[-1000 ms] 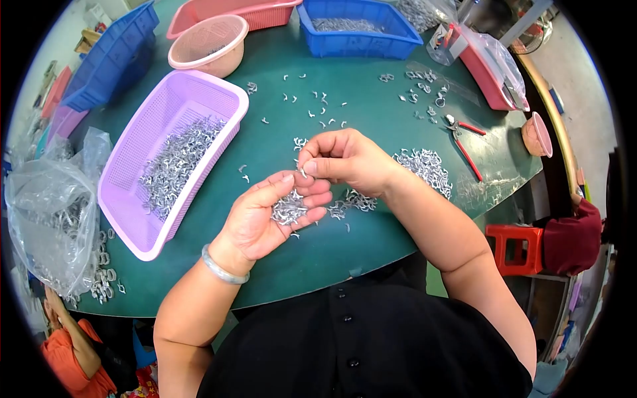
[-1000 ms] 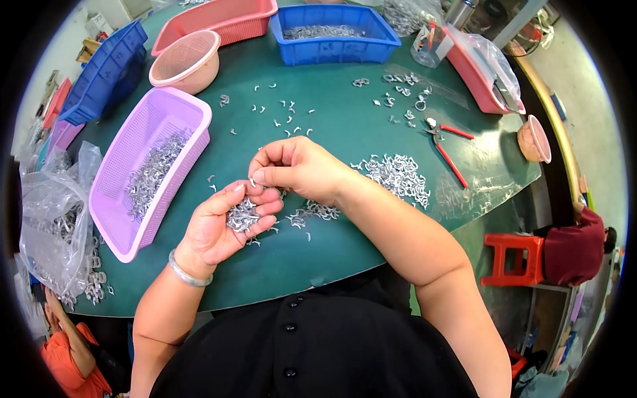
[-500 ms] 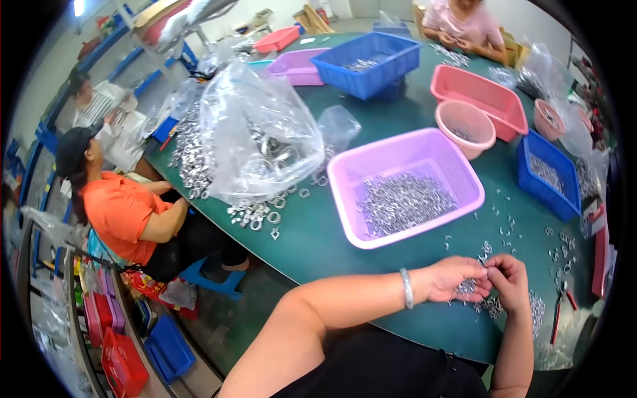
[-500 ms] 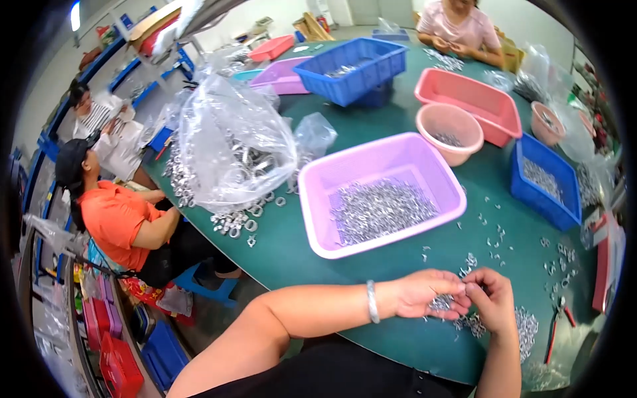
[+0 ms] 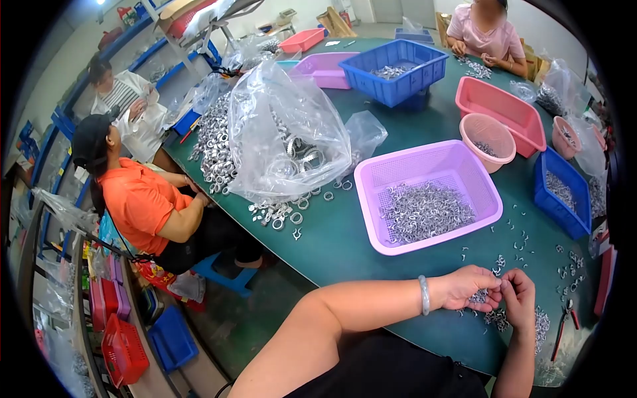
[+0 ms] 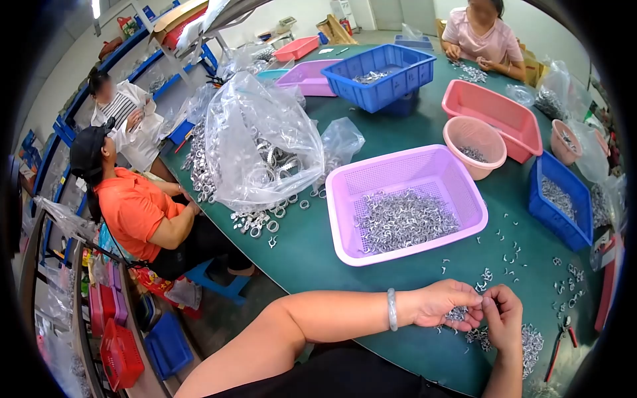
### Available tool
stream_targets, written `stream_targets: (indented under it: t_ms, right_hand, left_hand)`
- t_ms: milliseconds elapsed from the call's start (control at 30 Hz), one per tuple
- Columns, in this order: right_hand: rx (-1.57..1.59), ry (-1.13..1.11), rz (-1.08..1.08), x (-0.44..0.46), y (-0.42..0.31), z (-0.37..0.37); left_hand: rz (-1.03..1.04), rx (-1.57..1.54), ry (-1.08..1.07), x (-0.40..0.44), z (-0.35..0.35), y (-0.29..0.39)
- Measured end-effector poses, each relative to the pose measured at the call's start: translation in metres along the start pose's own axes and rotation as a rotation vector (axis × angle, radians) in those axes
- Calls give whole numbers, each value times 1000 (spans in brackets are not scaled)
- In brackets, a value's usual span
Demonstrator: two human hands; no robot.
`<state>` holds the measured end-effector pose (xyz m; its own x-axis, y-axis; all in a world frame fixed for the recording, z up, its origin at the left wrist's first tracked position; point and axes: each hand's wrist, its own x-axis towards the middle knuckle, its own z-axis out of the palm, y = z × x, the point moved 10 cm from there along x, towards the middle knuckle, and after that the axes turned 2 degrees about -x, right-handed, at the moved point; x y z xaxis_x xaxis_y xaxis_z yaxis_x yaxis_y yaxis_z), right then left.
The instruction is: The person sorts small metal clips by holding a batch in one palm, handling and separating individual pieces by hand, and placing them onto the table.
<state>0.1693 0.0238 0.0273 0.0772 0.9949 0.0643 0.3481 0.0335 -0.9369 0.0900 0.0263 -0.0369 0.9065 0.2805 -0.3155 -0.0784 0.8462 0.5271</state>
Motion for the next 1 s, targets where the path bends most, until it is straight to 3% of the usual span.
stream_targets:
  t_ms: [1000]
  right_hand:
    - [-48,29,-34,-5,-2,-1]
  left_hand:
    - [-39,5,43,0,-5,-2]
